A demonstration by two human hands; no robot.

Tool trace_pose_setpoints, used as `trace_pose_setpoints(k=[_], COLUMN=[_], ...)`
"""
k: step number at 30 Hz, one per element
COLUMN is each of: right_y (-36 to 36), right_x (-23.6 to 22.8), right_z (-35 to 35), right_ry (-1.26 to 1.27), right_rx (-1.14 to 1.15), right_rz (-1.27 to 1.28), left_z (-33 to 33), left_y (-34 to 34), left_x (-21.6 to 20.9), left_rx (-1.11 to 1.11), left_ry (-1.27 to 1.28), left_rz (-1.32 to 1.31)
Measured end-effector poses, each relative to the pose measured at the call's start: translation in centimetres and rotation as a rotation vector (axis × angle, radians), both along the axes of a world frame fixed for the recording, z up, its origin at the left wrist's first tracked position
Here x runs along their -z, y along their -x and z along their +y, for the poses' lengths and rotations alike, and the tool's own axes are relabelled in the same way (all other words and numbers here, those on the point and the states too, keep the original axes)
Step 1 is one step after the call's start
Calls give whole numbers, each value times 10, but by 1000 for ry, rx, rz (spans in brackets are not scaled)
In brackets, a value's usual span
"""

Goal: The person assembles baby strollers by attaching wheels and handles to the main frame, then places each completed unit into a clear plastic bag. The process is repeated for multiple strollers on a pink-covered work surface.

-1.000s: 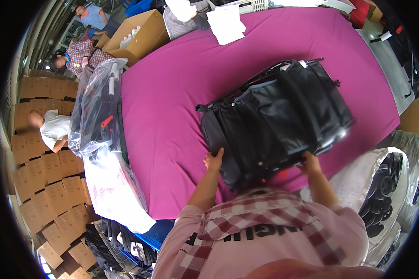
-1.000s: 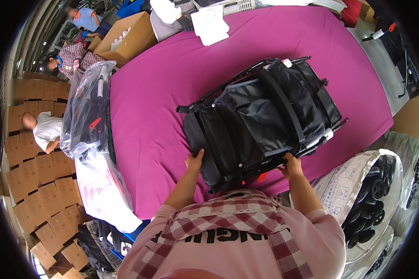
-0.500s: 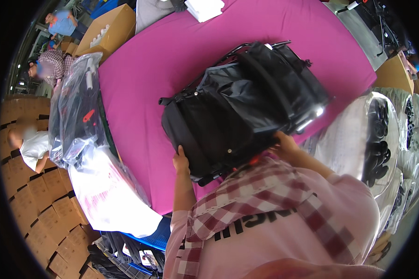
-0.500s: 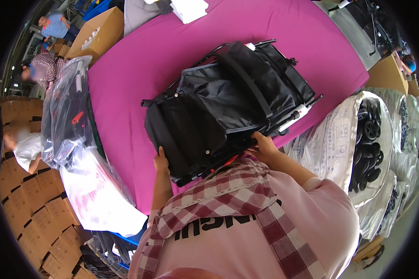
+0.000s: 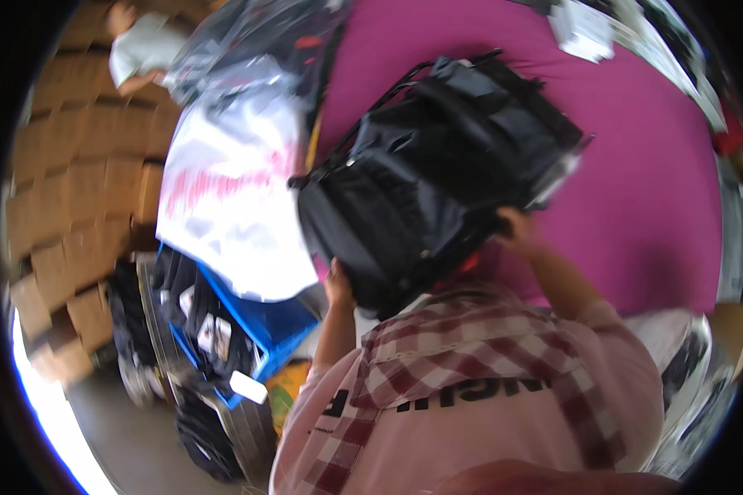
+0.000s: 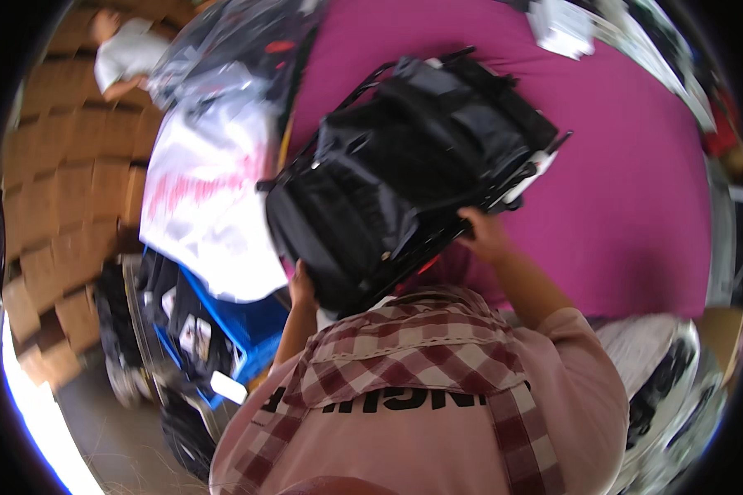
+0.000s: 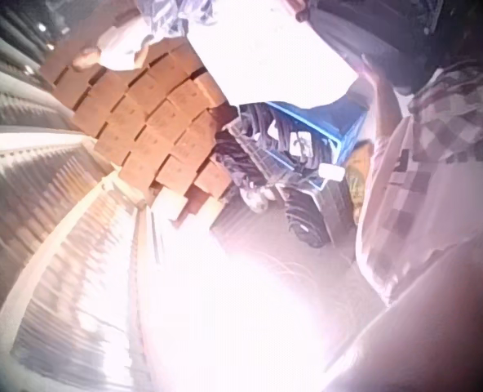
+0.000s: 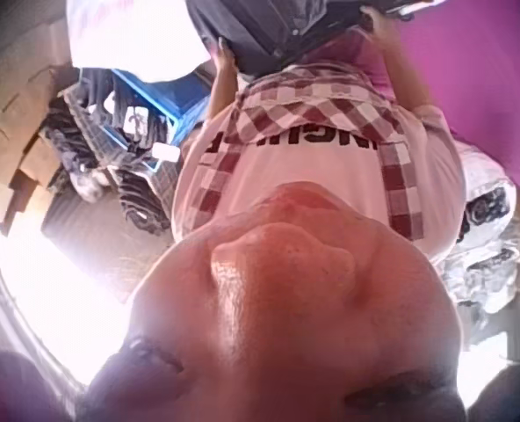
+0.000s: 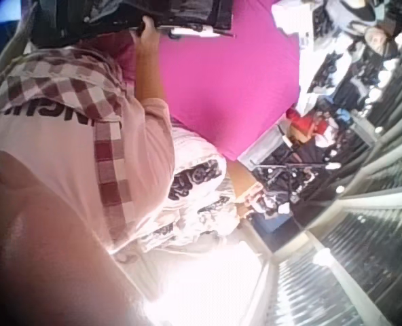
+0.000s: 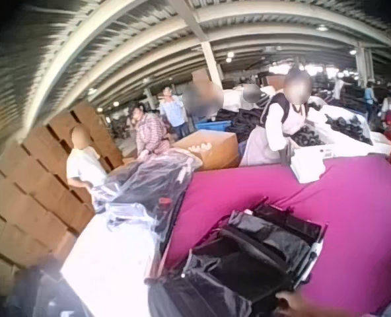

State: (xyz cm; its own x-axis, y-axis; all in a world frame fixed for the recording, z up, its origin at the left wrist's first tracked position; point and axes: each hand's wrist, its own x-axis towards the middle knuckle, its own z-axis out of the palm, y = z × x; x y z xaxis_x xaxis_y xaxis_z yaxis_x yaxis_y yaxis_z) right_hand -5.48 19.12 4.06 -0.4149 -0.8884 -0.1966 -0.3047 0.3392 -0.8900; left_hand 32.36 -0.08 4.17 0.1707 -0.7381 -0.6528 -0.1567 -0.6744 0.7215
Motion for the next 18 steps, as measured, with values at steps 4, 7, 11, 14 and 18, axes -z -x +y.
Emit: trace_pose_setpoints(k=[4, 7, 11, 14, 18], right_y=[66, 109, 125, 95, 4], right_x=[-21, -21, -23, -47, -154], right_z=[-76, -92, -85, -88, -119], right_ry=[202, 143, 79, 174, 458], right_rx=[505, 477, 406, 305, 158], right_rz=[-881, -692, -61, 769, 980], left_z=[26, 53, 67, 72, 52], left_y=[62, 92, 80, 31, -33], left_x=[-5, -21, -26, 21, 11], left_rx=[284, 539, 642, 494, 159], left_ry=[-49, -9, 67, 154, 305], left_rz=[46, 84, 222, 55, -84])
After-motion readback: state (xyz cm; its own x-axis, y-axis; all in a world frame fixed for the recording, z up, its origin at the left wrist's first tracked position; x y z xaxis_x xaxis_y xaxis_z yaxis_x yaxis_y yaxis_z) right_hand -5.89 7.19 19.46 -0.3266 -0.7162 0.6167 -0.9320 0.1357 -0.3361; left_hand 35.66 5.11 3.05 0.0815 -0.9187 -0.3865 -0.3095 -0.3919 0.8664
